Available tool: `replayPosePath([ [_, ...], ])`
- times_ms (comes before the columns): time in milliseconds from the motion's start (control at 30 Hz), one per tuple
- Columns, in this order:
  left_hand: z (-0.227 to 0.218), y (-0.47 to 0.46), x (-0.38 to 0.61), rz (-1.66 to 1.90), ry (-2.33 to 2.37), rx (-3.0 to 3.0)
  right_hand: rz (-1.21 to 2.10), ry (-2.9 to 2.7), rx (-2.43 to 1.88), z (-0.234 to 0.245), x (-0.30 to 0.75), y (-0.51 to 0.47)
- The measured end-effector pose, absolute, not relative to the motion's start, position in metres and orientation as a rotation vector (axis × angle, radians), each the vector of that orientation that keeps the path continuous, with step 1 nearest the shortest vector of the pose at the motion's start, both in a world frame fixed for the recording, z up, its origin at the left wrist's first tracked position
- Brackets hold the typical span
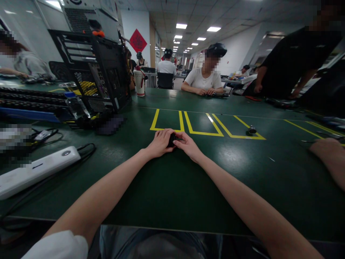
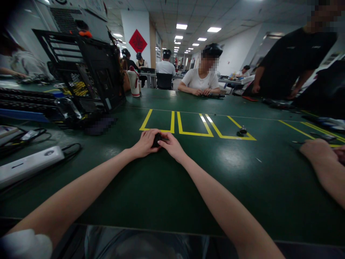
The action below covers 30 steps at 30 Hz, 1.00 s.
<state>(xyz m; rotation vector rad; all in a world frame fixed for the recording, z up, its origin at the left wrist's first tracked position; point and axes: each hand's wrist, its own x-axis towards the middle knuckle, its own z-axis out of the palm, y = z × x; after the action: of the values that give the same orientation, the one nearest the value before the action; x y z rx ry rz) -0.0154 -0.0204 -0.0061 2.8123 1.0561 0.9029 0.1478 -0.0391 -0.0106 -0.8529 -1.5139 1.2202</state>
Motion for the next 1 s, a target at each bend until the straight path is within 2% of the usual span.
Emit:
replayPosePath([
  [567,-0.0074,-0.0200,-0.0157,0.902,1.061,2.839,1.218,-1.432,-1.014,-0.0089,0.1440,-0.0393],
  [800,-0.0069,-0.0198,-0.0159,0.894,1.064,2.823,1.219,-1.488,-0.823,-0.0092,0.1477,-0.0408],
  [1000,-0.0073,-0.0191,-0.0141,0.907,1.066,2.816,1.149,-1.465,-0.888,-0.0105,0.1434,-0.0415],
])
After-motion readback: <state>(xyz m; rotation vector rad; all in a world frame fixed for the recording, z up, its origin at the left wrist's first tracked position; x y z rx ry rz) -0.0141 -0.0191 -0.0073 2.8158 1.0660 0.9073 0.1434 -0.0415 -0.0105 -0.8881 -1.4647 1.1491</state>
